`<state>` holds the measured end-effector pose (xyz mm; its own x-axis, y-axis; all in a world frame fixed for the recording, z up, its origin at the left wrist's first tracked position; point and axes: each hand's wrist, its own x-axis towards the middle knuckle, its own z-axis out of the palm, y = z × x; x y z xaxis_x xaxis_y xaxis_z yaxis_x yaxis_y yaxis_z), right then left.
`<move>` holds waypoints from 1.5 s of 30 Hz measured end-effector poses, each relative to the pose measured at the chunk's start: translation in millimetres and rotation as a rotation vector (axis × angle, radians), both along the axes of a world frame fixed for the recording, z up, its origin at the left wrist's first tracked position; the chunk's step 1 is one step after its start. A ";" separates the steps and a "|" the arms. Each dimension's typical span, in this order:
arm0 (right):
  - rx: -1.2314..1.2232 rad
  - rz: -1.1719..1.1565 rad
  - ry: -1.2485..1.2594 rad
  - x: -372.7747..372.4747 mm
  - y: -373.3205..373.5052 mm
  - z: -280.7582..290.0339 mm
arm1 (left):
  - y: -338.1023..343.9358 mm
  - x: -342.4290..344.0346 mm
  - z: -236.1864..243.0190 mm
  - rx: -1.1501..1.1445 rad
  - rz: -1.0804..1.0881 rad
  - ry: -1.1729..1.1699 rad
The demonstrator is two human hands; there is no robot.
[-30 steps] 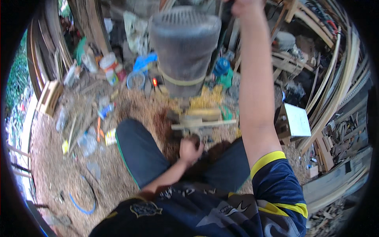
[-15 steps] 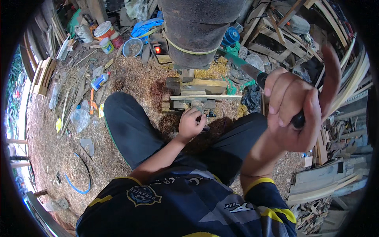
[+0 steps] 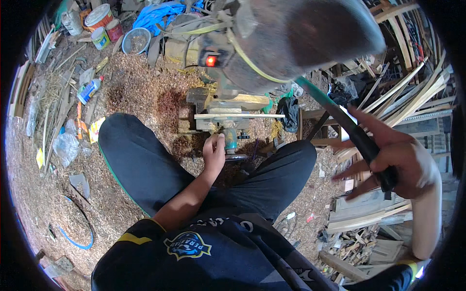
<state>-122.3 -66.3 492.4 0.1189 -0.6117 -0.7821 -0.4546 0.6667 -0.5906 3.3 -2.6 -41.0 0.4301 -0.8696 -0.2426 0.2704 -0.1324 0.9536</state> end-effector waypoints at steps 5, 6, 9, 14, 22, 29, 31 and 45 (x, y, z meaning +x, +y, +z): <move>0.291 0.007 0.556 44.2 -34.8 -16.6 | -3.3 -4.7 14.4 0.039 0.142 0.034; 0.327 0.068 0.685 49.8 -36.7 -21.7 | -3.2 -4.1 15.9 0.012 0.128 -0.026; 0.214 -0.184 0.618 51.0 -9.4 -12.1 | -19.8 -15.3 29.5 -0.077 0.086 -0.040; 0.227 -0.108 0.587 34.2 -1.3 -63.2 | -12.4 9.3 38.9 -0.088 0.104 -0.164; 0.116 -0.227 0.365 8.9 42.2 -144.4 | -15.3 11.0 42.3 -0.069 -0.009 -0.162; -0.028 -0.233 0.281 -1.1 64.0 -185.5 | -13.3 15.3 47.2 -0.053 0.020 -0.199; -0.059 -0.204 0.211 -1.0 69.3 -190.1 | -12.8 11.8 44.3 -0.080 0.046 -0.206; -0.345 -0.154 -0.275 -18.6 78.6 -171.7 | -3.4 -1.6 30.2 -0.144 0.178 -0.402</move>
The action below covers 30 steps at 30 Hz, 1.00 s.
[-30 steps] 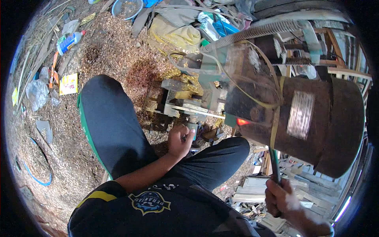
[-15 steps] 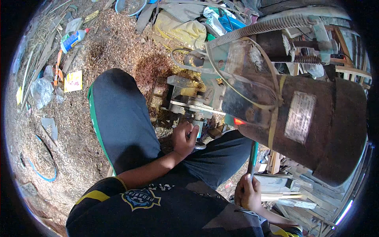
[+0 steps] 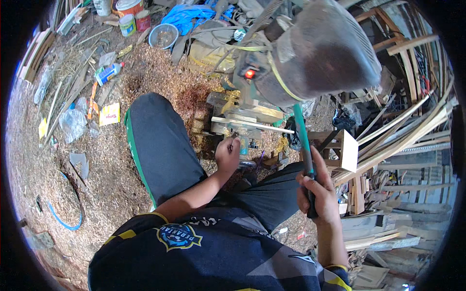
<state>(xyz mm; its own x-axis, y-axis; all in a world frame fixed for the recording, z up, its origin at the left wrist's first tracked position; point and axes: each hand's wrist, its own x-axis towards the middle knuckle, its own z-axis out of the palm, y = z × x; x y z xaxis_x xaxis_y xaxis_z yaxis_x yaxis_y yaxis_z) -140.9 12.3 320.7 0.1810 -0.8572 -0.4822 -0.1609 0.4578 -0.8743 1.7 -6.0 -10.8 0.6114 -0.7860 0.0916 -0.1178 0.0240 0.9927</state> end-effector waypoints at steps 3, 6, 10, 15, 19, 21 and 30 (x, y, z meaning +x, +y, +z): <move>-0.180 0.017 -0.421 -22.2 4.5 -8.2 | -0.4 -3.6 -5.9 0.136 -0.089 0.250; -0.512 0.160 -0.485 -30.8 -11.0 -2.3 | 0.0 -5.2 -6.1 0.103 -0.096 0.228; -0.953 0.110 -0.390 -11.8 -69.7 13.1 | 3.5 -3.9 -6.7 0.101 -0.115 0.330; -1.095 -0.023 -0.078 4.3 -145.0 54.4 | 0.4 -3.5 -18.3 0.147 -0.084 0.160; -1.202 -0.133 -0.122 32.4 -215.4 77.7 | 3.9 4.1 -5.6 0.156 -0.140 0.119; -1.129 0.021 -0.128 22.6 -274.8 84.0 | 2.6 2.1 -7.6 0.151 -0.162 0.115; -1.139 -0.168 -0.021 40.5 -315.5 13.4 | 4.3 4.6 -7.5 0.174 -0.157 0.211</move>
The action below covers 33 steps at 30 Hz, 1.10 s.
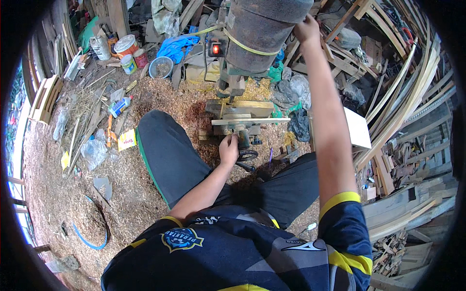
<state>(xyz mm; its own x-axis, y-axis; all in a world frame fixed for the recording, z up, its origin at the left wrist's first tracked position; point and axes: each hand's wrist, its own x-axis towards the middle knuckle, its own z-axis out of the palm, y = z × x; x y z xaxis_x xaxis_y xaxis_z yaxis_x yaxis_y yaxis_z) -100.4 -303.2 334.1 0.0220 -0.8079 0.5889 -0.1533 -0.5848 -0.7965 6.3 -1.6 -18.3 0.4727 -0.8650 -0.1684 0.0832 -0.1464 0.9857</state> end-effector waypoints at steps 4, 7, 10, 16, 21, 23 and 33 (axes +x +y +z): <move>-0.186 -0.230 -0.097 -19.7 95.2 -129.2 | 1.3 2.2 0.7 -0.025 0.046 0.064; 0.116 -0.384 -0.095 -60.9 169.9 -273.9 | -2.3 -3.8 -5.4 -0.027 0.024 -0.002; 0.545 -0.590 0.515 -70.8 242.9 -374.0 | 2.2 3.7 -10.1 -0.042 0.049 0.032; 0.823 0.297 1.179 -140.6 239.5 -559.5 | -14.9 -33.4 27.1 -0.092 -0.035 0.101; 0.946 0.388 1.392 -71.7 279.6 -513.8 | 6.2 3.5 4.8 -0.026 0.059 0.032; 0.957 0.391 1.255 -113.5 263.9 -544.5 | -5.4 -14.6 17.1 -0.051 -0.035 0.044; 1.286 0.422 1.043 -65.8 281.3 -460.3 | 7.0 5.1 -3.0 -0.039 0.069 0.001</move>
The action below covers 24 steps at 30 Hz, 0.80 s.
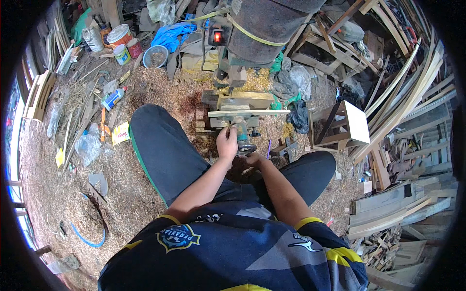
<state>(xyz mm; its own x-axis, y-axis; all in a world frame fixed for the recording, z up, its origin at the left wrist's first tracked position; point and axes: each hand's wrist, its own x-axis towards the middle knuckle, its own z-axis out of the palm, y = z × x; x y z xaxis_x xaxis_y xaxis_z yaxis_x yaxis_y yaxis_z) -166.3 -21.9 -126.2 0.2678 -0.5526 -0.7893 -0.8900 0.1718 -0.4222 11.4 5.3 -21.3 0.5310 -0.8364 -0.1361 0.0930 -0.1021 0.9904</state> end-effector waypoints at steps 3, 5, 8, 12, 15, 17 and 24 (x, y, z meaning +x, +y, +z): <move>-0.180 0.055 -0.085 -31.0 -12.1 -22.5 | -10.4 -12.6 12.7 -0.028 -0.036 0.021; -0.131 0.048 -0.030 -24.3 -12.6 -29.4 | -8.1 -10.1 9.3 -0.013 -0.024 0.017; -0.103 0.032 -0.030 -38.3 -14.0 -41.7 | -12.5 -9.9 11.4 -0.030 -0.019 -0.037; -0.212 0.176 0.244 -19.7 -30.2 -4.2 | -5.1 6.8 27.6 -0.146 -0.020 -0.376; -0.260 -0.091 0.393 -97.9 -78.5 18.4 | -15.2 -25.5 80.3 -0.364 -0.126 -0.442; -0.298 -0.049 0.293 -71.0 -90.3 67.7 | -5.1 -6.3 67.8 -0.363 -0.100 -0.580; -0.773 -0.572 -0.482 -46.3 -193.7 266.9 | -6.4 -18.6 60.7 -0.289 -0.153 -0.659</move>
<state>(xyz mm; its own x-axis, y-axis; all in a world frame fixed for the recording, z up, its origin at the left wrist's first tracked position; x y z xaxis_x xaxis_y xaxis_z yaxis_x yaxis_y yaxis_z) -212.6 -215.7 140.7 0.0009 -0.9986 -0.0526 -0.4731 0.0459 -0.8798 -7.2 -1.0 39.3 0.3012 -0.8618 0.4082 -0.5255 0.2072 0.8252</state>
